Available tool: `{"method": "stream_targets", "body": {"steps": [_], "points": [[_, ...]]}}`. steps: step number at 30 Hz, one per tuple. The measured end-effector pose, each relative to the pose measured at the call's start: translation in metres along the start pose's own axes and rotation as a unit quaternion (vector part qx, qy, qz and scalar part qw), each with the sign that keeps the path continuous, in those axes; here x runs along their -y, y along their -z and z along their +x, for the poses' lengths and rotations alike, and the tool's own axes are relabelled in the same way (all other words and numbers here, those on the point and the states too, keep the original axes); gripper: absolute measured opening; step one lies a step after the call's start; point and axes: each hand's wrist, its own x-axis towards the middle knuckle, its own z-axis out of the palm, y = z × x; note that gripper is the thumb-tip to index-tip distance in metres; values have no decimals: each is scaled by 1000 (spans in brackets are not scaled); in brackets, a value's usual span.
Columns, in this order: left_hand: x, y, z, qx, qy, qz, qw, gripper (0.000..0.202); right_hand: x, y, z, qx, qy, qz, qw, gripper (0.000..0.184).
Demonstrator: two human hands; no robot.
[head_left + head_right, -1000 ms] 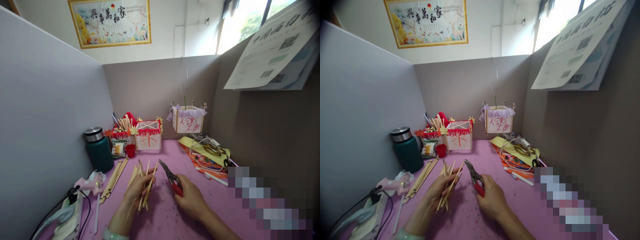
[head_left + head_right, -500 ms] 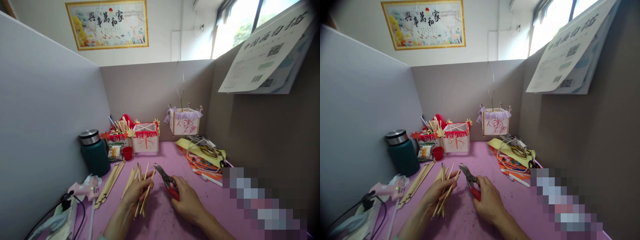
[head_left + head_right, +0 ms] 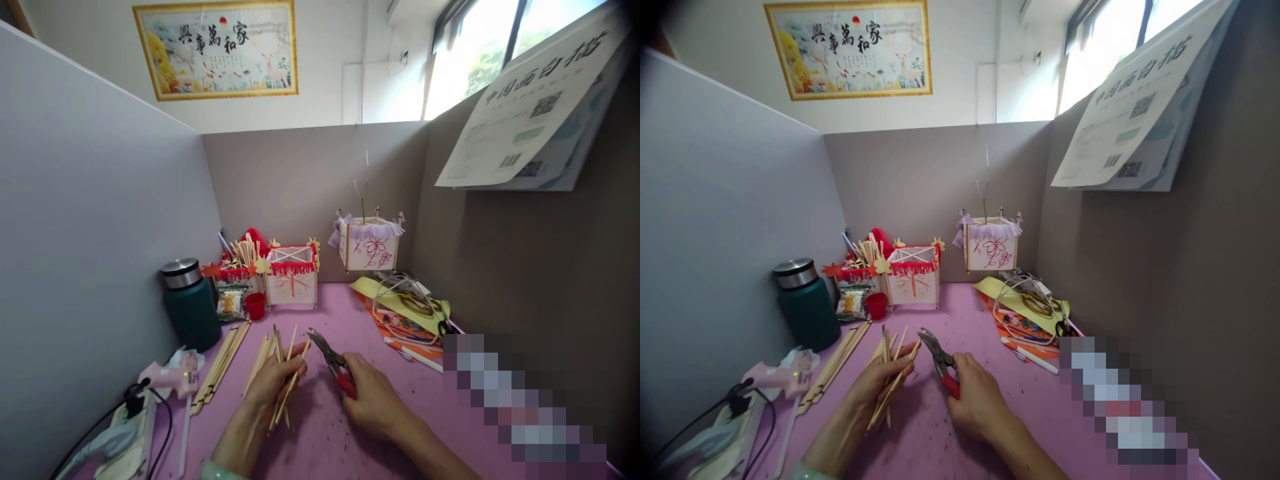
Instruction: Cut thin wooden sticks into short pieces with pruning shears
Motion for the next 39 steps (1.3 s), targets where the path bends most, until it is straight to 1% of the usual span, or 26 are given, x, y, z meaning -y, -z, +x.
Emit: {"method": "stream_targets", "body": {"steps": [2, 6, 9, 13, 17, 19, 21, 23, 25, 29, 37, 39], "points": [[1, 1, 1, -6, 14, -6, 1000, 52, 0, -2, 2, 2, -8, -17, 1000, 23], [2, 1, 4, -11, 39, -11, 999, 50, -3, -6, 6, 9, -21, -48, 999, 18], [2, 1, 5, 0, 53, -10, 999, 50, -7, -9, 7, 17, -29, -64, 997, 15], [1, 2, 5, 12, 65, -16, 998, 48, -10, -13, 7, 29, -60, -71, 995, 17], [-1, 2, 4, 34, 67, -34, 997, 49, -7, -10, 6, 32, -75, -49, 995, 17], [-2, 2, 3, 36, 61, -49, 996, 50, -6, -6, 6, 22, -83, -23, 996, 20], [-4, 1, 2, 38, 59, -61, 996, 51, -6, -4, 5, 1, -74, -1, 997, 25], [-5, 1, 2, 49, 64, -66, 995, 51, -7, -4, 3, -20, -56, 9, 998, 35], [-5, 1, 2, 64, 65, -67, 994, 49, -8, -4, 1, -27, -39, 9, 999, 45], [-3, 2, 3, 99, 62, -58, 991, 48, -6, -6, -1, -14, -22, -7, 1000, 50], [1, 4, 6, 82, 58, -49, 994, 47, -4, -4, -2, 12, -19, -25, 999, 59], [2, 4, 7, 87, 53, -50, 994, 47, -4, -3, -2, 12, -16, -31, 999, 55]]}}
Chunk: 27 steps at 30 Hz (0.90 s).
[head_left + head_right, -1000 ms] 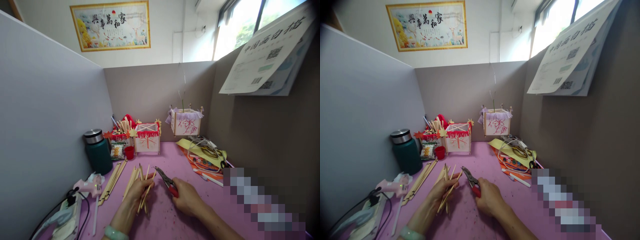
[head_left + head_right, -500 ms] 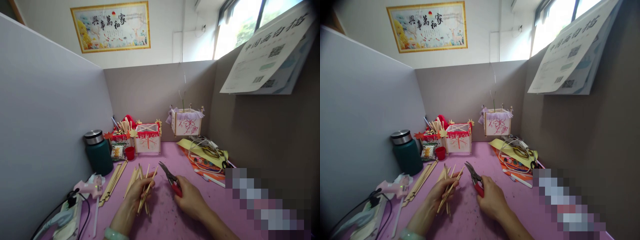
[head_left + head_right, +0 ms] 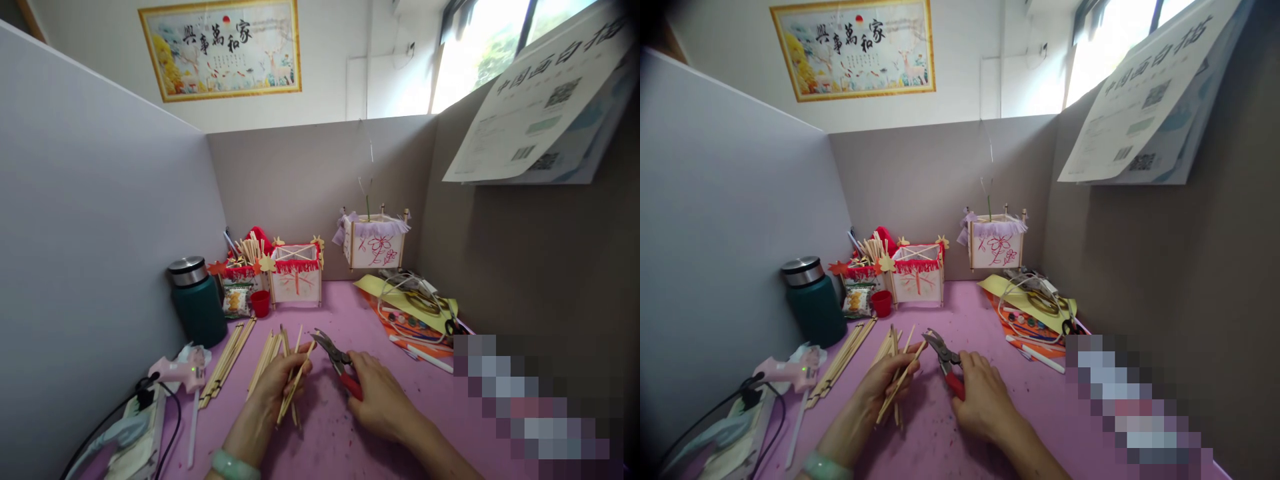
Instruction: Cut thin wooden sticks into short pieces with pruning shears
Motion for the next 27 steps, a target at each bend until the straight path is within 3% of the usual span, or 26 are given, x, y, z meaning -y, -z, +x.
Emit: {"method": "stream_targets", "body": {"steps": [5, 14, 18, 22, 27], "points": [[2, 1, 1, -5, -8, 2, 1000, 46, 0, 1, 2, -2, 6, -12, 1000, 30], [0, -1, 0, -51, 2, 44, 998, 47, -2, -8, 7, 9, -40, -37, 998, 15], [-1, -6, -1, -70, 9, 56, 996, 52, -4, -9, 7, -10, -34, -11, 999, 19], [0, -7, 0, -79, -20, 51, 995, 49, -4, -7, 5, -48, -14, 10, 999, 39], [1, -6, -1, -99, -28, 78, 992, 50, -1, -5, 3, -38, -4, -3, 999, 46]]}}
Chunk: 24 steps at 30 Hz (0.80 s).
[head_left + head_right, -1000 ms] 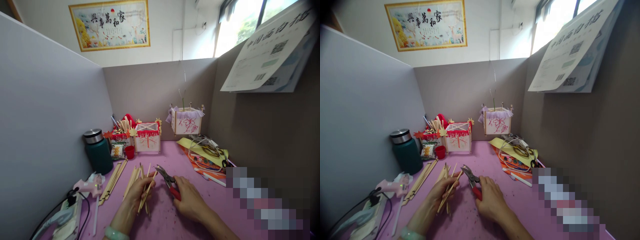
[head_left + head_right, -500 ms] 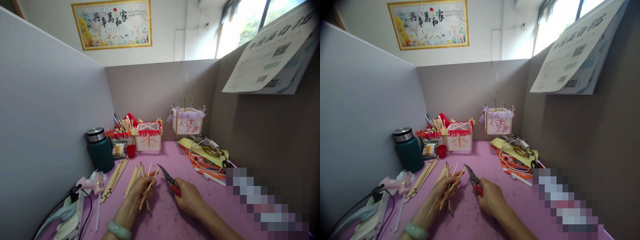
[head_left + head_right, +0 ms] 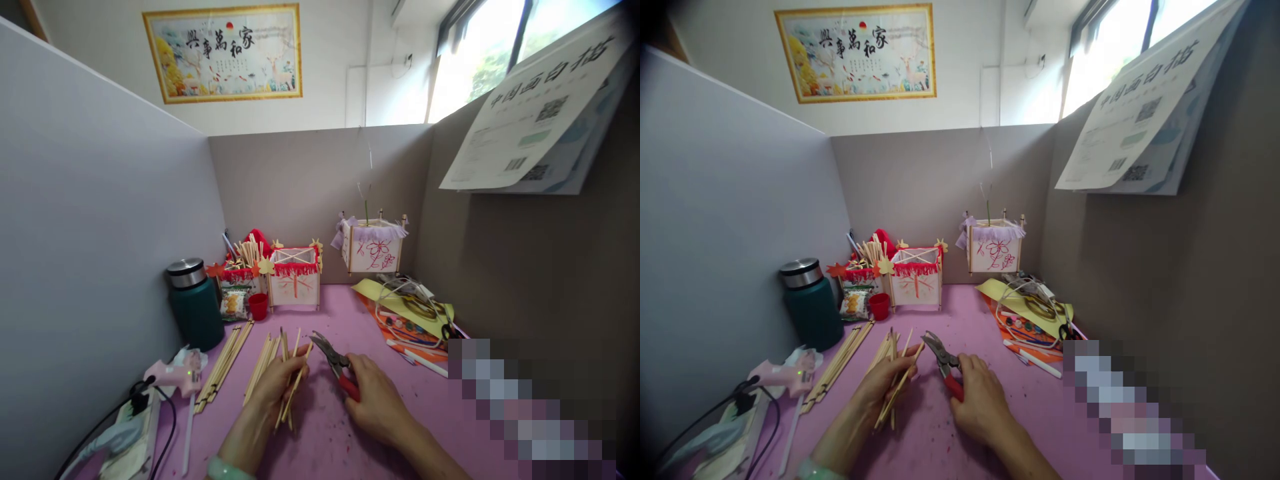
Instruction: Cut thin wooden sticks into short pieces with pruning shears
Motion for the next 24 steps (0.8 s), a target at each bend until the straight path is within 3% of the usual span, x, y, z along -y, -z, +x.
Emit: {"method": "stream_targets", "body": {"steps": [5, 9, 13, 18, 21, 22, 24], "points": [[1, -2, -1, 15, -37, 20, 999, 44, 3, 4, -2, 10, 6, -4, 1000, 49], [5, 0, 4, 31, -93, 22, 995, 41, 3, 5, -3, 14, 12, -21, 1000, 36], [6, 4, 7, 31, -88, 20, 995, 45, 2, 3, -1, 31, -15, -48, 998, 20], [-1, -4, -3, 37, -67, -4, 997, 52, 1, 2, 3, 14, -58, -13, 998, 18], [-4, -11, -11, 42, -100, 11, 994, 50, 4, 7, 6, -8, -85, 119, 989, 17], [-4, -14, -12, 42, -115, 22, 992, 48, 6, 8, 8, 7, -91, 205, 975, 18], [-3, -19, -13, 43, -144, 38, 988, 44, 11, 10, 9, 73, -96, 394, 911, 26]]}}
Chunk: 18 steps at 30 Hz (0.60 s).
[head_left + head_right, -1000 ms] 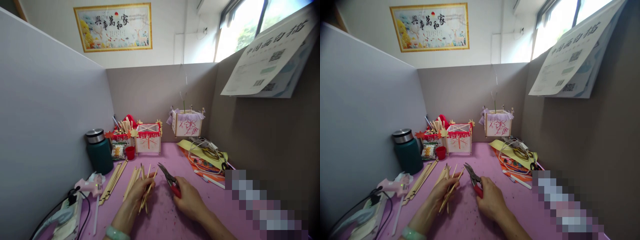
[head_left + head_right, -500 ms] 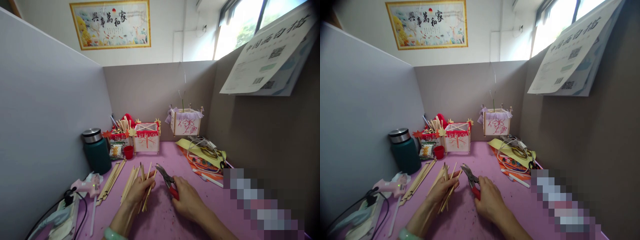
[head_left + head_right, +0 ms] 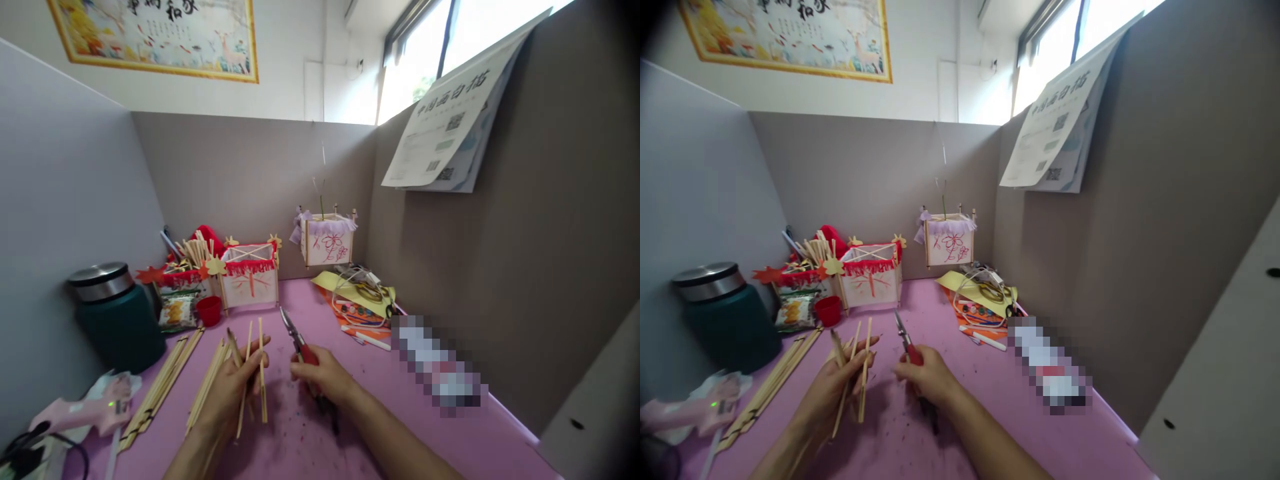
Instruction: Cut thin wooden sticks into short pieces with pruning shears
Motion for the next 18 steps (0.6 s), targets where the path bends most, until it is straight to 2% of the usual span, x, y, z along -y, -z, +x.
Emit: {"method": "stream_targets", "body": {"steps": [2, 4, 8, 13, 15, 18], "points": [[3, -6, 0, -12, -25, -3, 1000, 41, 3, -5, 0, 75, -24, 132, 988, 36], [7, -11, 2, -20, -35, -17, 999, 42, 4, -10, -1, 87, -22, 181, 979, 43], [12, -15, 5, -18, -27, -47, 998, 45, 2, -17, -3, 27, 10, 216, 976, 44], [7, -12, 3, -36, -31, -63, 997, 32, -2, -18, -2, 10, 21, 248, 969, 44], [5, -11, 1, -28, -22, -46, 998, 31, -3, -17, 1, -31, 29, 289, 956, 42], [3, -15, -3, -31, -15, -2, 999, 38, -6, -10, 7, -76, 20, 385, 919, 40]]}}
